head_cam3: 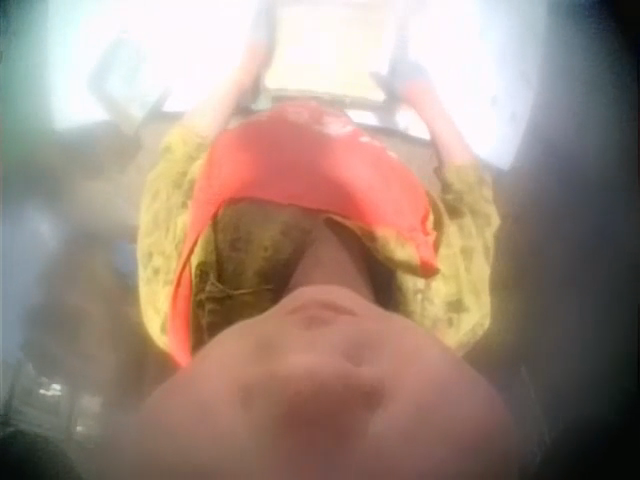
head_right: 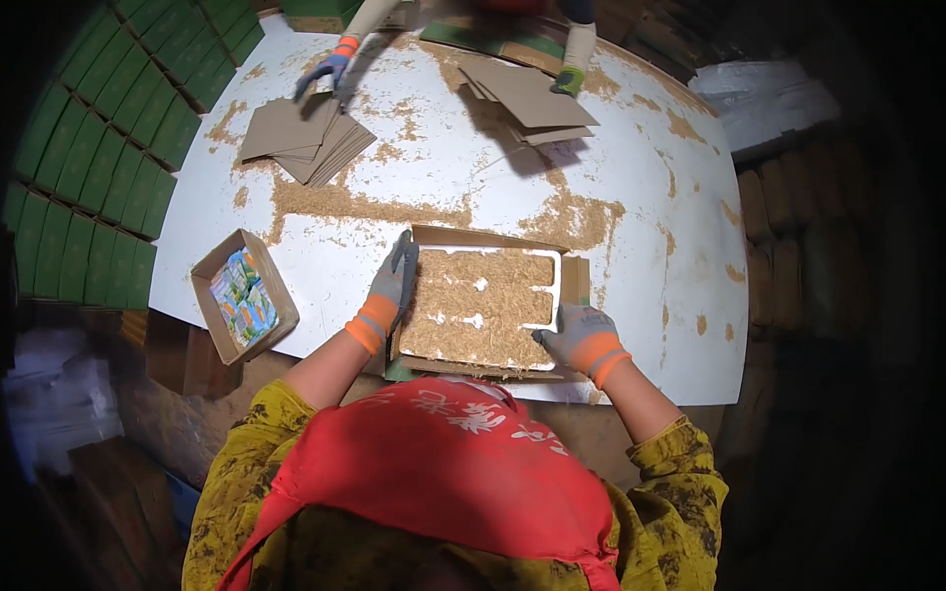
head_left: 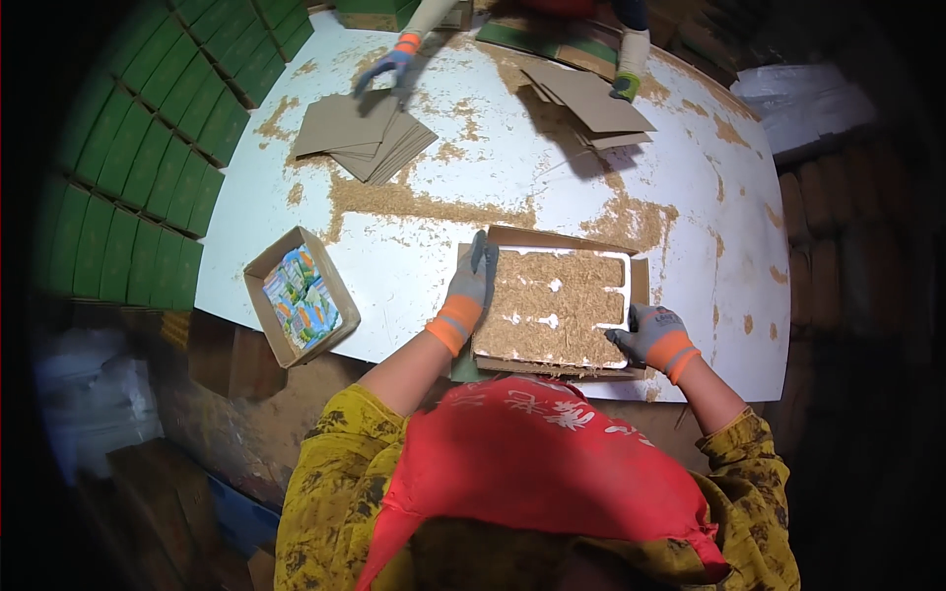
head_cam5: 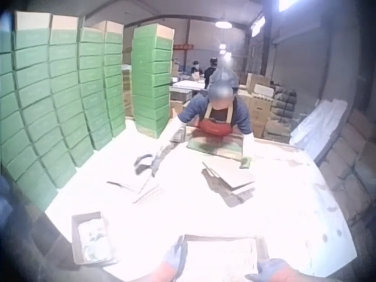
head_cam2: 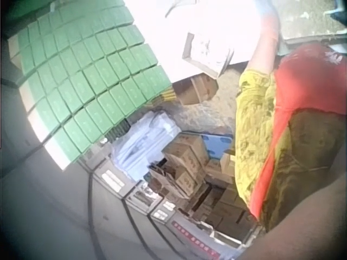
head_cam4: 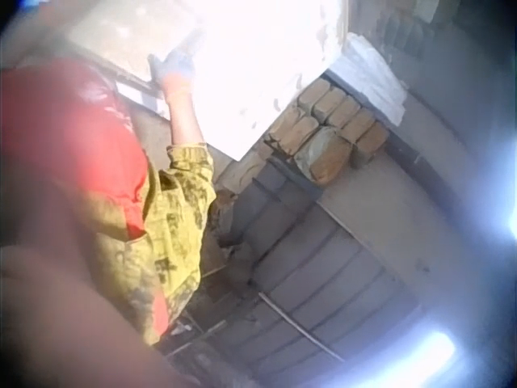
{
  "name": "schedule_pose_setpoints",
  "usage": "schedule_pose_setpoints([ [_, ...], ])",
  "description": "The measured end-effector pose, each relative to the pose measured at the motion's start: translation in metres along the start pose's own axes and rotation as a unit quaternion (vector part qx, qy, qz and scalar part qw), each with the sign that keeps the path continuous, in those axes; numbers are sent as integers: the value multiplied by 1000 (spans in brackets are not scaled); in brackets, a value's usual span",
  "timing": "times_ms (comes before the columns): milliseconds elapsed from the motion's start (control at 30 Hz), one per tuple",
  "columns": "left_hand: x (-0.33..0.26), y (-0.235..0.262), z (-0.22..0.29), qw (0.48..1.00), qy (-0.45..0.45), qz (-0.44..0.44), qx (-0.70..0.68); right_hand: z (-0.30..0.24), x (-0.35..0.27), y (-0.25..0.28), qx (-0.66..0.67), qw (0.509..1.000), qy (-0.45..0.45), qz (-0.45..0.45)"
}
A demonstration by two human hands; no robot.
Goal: The person assembles cardboard boxes by folding flaps, places rectangular blocks inside, and stacks the completed boxes on a pile.
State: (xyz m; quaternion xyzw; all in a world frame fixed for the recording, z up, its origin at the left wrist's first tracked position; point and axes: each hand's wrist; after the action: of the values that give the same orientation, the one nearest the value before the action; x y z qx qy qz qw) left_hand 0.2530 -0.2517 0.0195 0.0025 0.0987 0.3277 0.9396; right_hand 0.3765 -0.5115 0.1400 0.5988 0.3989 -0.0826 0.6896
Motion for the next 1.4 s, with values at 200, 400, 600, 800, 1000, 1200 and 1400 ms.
schedule_pose_setpoints([
  [200,12,53,-14,984,-132,86,80,-18,12,3,-141,978,147,35],
  [400,5,228,-65,796,-28,423,431,-35,33,50,339,923,180,26],
  [600,-14,262,-93,765,206,270,547,-96,123,101,231,913,309,136],
  [800,-18,216,-89,774,143,183,589,-108,299,83,0,956,215,199],
  [1000,-44,192,-76,828,25,227,512,-162,350,40,-166,920,174,310],
  [1200,-43,231,-61,815,42,300,493,-145,408,56,-287,870,83,391],
  [1400,-31,225,-62,822,81,256,502,-141,408,76,-230,883,173,370],
])
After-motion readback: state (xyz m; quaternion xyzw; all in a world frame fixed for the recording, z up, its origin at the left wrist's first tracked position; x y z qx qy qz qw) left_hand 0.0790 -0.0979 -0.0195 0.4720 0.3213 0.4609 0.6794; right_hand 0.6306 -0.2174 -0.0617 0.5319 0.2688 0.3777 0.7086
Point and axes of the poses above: each hand's wrist, its own x-axis towards the middle knuckle, its own y-axis out of the back of the hand, z = x × y, and after that the axes turned 4 degrees about -y, right-handed
